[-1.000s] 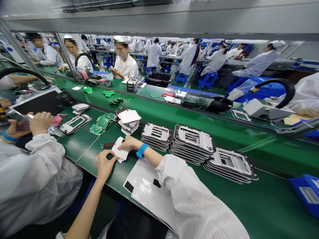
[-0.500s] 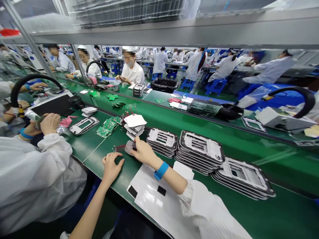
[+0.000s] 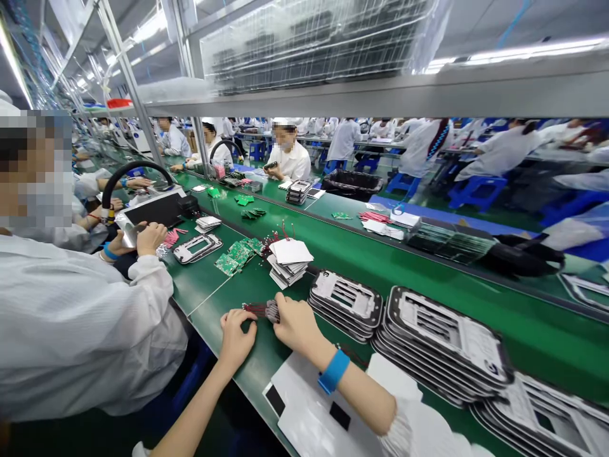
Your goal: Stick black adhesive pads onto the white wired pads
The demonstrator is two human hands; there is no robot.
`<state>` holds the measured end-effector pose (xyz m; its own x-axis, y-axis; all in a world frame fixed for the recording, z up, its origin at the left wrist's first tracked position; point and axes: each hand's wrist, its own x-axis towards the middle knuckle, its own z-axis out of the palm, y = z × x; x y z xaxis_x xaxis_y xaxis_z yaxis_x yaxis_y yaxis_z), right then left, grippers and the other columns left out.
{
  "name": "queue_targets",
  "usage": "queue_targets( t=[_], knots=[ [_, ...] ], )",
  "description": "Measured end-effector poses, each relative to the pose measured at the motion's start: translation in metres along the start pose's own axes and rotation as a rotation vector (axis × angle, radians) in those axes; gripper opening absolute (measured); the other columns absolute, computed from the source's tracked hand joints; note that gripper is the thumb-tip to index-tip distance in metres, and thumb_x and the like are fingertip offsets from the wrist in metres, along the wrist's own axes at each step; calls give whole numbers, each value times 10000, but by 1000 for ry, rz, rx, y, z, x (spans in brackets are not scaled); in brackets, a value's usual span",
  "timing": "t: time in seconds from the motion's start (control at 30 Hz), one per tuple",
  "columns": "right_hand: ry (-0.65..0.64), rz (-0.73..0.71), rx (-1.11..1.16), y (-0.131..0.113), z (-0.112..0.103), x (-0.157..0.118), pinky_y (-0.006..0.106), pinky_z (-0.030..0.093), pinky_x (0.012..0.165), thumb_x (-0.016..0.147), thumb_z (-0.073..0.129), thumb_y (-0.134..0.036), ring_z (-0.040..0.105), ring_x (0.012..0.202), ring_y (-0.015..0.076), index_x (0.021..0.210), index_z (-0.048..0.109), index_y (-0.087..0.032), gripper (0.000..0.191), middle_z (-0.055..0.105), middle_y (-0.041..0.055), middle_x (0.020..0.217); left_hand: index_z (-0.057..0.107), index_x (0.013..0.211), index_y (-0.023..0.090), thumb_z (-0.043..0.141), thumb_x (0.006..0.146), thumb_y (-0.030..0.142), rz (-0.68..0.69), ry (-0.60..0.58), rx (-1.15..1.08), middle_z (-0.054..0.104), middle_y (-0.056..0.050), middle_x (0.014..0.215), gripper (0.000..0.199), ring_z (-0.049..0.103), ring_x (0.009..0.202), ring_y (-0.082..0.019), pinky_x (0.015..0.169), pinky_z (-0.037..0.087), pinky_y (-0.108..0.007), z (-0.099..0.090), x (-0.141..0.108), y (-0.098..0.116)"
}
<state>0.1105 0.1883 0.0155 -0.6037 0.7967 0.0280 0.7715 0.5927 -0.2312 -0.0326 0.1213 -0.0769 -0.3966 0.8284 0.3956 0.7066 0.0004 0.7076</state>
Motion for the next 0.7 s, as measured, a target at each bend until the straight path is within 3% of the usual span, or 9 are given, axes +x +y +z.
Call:
queue_targets(
  t=[0.1,0.2,0.3,0.4,0.47,0.53,0.6,0.7],
  knots=[
    [-7,36,78,4,-13,2,321,341,647,707,554,-164,631,756,277,912,521,-158,207,673,103,801,638,718,231,548,749,53,22,59,-45,701,8,812,202,614,881,-207,895,341,-445,-2,-1,0],
    [-37,78,217,13,-41,4,292,358,584,661,656,-244,623,723,249,874,519,-176,262,663,62,770,626,705,222,534,770,54,59,140,-92,699,1,799,202,613,856,-206,871,370,-432,-3,-1,2],
    [-125,42,400,26,-85,8,270,436,570,602,756,-343,647,745,218,862,553,-185,366,687,31,825,621,693,217,537,764,36,114,200,-131,695,2,774,212,609,826,-208,859,372,-440,-3,5,12],
    [-197,32,622,47,-135,17,269,495,540,581,787,-403,675,704,208,936,604,-178,458,707,36,849,617,687,218,549,748,13,197,226,-174,688,14,748,224,604,797,-195,829,378,-425,5,19,34],
    [-158,95,835,67,-166,29,280,501,521,543,818,-356,673,649,208,988,624,-164,522,713,59,844,609,694,216,547,756,16,280,241,-210,681,16,738,219,600,780,-178,813,387,-408,16,32,53],
    [-69,179,904,89,-189,46,279,496,556,569,813,-290,666,634,184,1058,632,-142,542,726,86,870,596,695,210,533,770,27,398,264,-244,673,15,725,207,592,749,-156,812,396,-398,34,45,68],
    [-8,254,841,113,-204,69,275,474,605,700,746,-237,660,648,141,1129,619,-106,467,727,116,924,578,664,210,529,759,48,559,279,-267,664,24,691,194,574,704,-139,831,400,-402,55,56,76],
    [-11,346,729,146,-209,108,269,493,646,871,626,-218,654,692,115,1136,611,-82,298,700,109,960,539,587,213,541,698,77,807,264,-279,628,52,591,175,535,630,-124,835,410,-399,85,66,72]
  ],
)
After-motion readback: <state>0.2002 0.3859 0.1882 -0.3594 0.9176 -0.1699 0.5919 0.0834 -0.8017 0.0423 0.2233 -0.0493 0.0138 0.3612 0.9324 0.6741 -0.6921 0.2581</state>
